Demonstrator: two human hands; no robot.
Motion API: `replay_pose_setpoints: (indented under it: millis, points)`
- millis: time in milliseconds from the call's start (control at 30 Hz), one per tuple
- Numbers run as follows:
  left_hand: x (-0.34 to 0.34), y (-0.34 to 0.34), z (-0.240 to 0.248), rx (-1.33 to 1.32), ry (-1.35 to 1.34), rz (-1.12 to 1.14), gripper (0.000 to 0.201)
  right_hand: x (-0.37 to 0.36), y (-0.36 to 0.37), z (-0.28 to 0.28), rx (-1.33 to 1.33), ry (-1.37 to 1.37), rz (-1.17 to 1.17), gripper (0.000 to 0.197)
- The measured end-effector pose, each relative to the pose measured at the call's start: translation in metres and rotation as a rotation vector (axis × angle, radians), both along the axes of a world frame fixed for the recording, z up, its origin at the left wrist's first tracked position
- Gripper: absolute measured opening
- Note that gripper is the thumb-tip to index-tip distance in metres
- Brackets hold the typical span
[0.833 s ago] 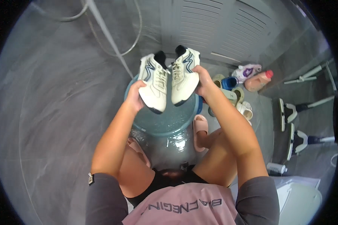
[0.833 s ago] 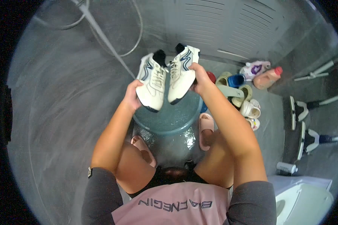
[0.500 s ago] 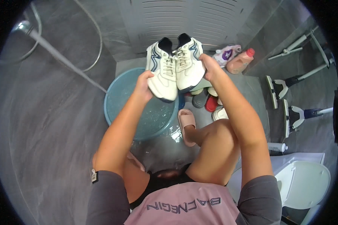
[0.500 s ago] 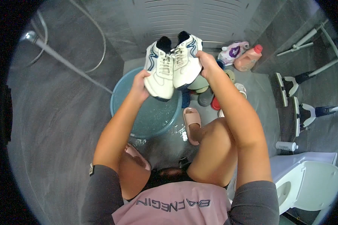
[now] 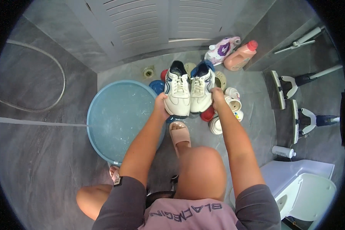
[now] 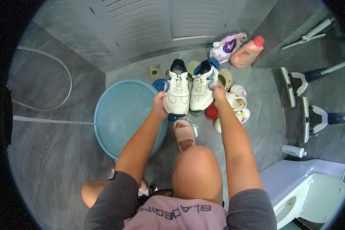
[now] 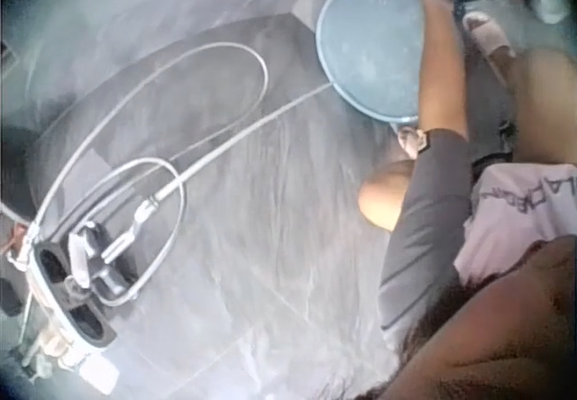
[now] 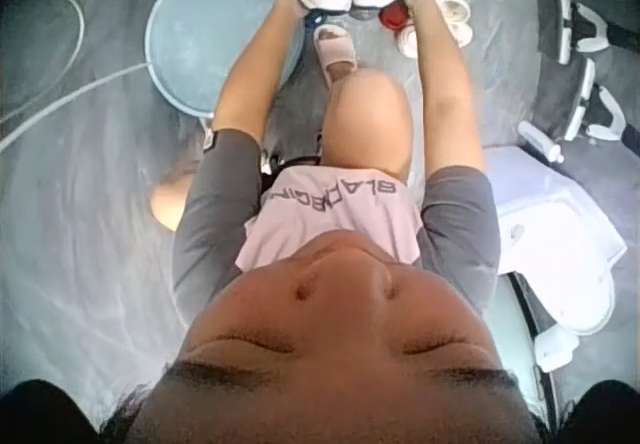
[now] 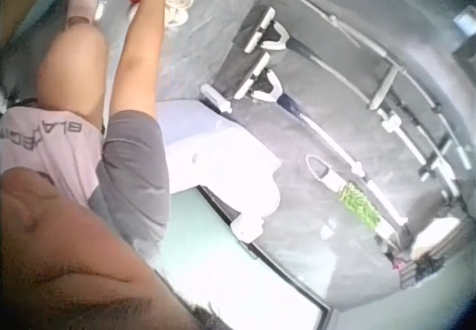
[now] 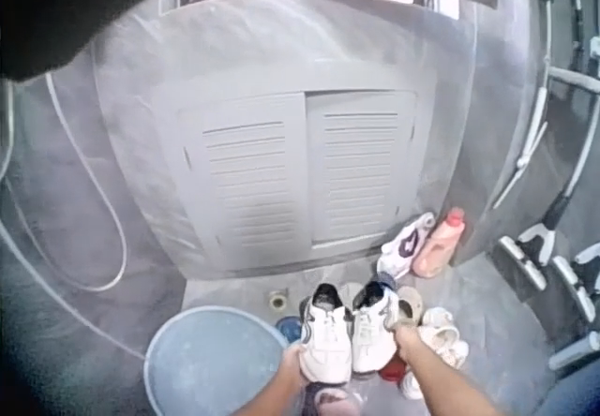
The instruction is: The person washes several pairs of shoes, including sneakers and foam clogs, by hand in a basin of water using soap and rinsing them under a stream of water.
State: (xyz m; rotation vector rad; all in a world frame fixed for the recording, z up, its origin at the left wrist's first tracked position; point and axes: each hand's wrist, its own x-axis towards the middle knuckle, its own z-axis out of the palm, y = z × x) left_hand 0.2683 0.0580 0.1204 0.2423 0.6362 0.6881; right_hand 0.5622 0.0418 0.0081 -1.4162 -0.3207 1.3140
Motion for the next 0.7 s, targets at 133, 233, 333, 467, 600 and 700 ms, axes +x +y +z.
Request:
replay_pose_setpoints:
  millis: [133,233,333,467,600,700]
  points:
    - [-0.034,0.01,-0.012,0.011,0.081,0.067,0.06,-0.024,0.013,0.01,-0.185,-0.661,0.078,0.043]
    - [-0.052,0.009,-0.012,0.097,0.043,0.101,0.057,-0.036,0.01,0.024,-0.404,-1.158,0.16,0.055]
    - [-0.072,0.004,-0.001,0.129,0.04,0.162,0.056,-0.078,0.019,0.072,-0.244,-1.378,0.012,0.056]
    - [-0.112,-0.01,0.023,0.207,0.053,0.192,0.053,-0.146,0.051,0.127,0.343,-1.354,0.001,0.046]
    - [-0.148,-0.039,0.08,0.176,0.193,0.159,0.047,-0.198,0.073,0.142,0.279,-0.884,0.555,0.039]
    - [-0.227,-0.073,0.124,0.256,0.432,0.232,0.045,-0.316,0.019,0.236,0.044,-0.666,0.963,0.056]
